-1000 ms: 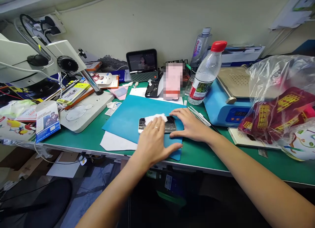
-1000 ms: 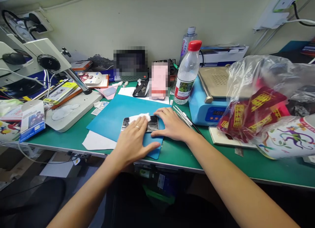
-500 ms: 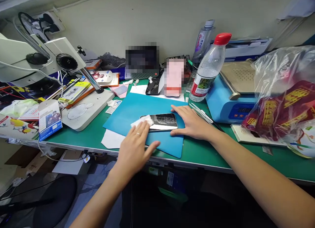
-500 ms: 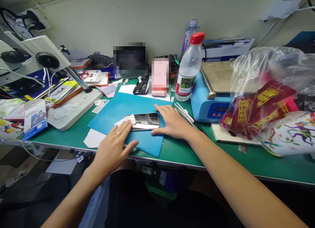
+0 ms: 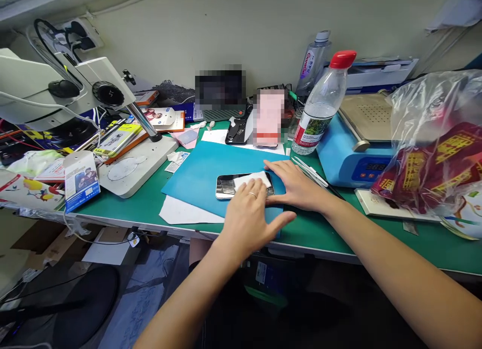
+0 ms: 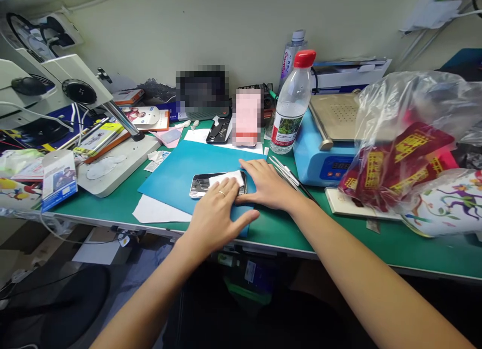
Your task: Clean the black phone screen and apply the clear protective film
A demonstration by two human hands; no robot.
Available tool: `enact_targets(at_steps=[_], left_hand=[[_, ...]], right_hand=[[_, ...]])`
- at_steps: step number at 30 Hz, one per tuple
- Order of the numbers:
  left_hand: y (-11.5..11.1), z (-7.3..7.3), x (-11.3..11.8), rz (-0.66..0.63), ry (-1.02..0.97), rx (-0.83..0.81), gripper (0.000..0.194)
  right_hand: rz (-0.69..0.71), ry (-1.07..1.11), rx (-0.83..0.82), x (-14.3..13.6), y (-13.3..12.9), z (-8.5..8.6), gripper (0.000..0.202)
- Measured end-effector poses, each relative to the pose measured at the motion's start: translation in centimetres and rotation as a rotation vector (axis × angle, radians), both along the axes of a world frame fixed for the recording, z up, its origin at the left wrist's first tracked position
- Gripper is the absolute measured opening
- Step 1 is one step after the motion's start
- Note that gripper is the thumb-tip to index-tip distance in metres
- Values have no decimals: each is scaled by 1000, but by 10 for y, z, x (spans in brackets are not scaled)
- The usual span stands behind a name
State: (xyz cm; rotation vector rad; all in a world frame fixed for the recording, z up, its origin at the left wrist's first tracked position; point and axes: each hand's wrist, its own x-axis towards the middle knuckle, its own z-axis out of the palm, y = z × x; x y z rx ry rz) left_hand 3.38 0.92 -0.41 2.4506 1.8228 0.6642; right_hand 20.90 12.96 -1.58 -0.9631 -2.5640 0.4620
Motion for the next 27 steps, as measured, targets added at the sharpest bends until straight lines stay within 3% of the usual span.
enact_targets(at_steps=[4, 10, 13, 19, 24, 27], left_hand=[[-17, 1, -2, -50, 3, -40, 84], [-36, -1, -54, 26, 125, -84, 68], [-37, -6, -67, 78, 158, -85, 67], [-31, -11, -40, 84, 161, -24, 84], [-26, -8, -2, 25, 66, -55, 88], [-29, -7, 9, 4, 19, -63, 89]], right_hand=[[2, -25, 7, -1, -1, 1, 101], [-9, -33, -51, -2, -4, 6, 113], [-3, -33, -88, -2, -3, 8, 113], [-22, 41, -121, -1, -2, 8, 101], [-45, 124, -120, -1, -2, 8, 99], [-41, 135, -102, -1, -1, 7, 95]])
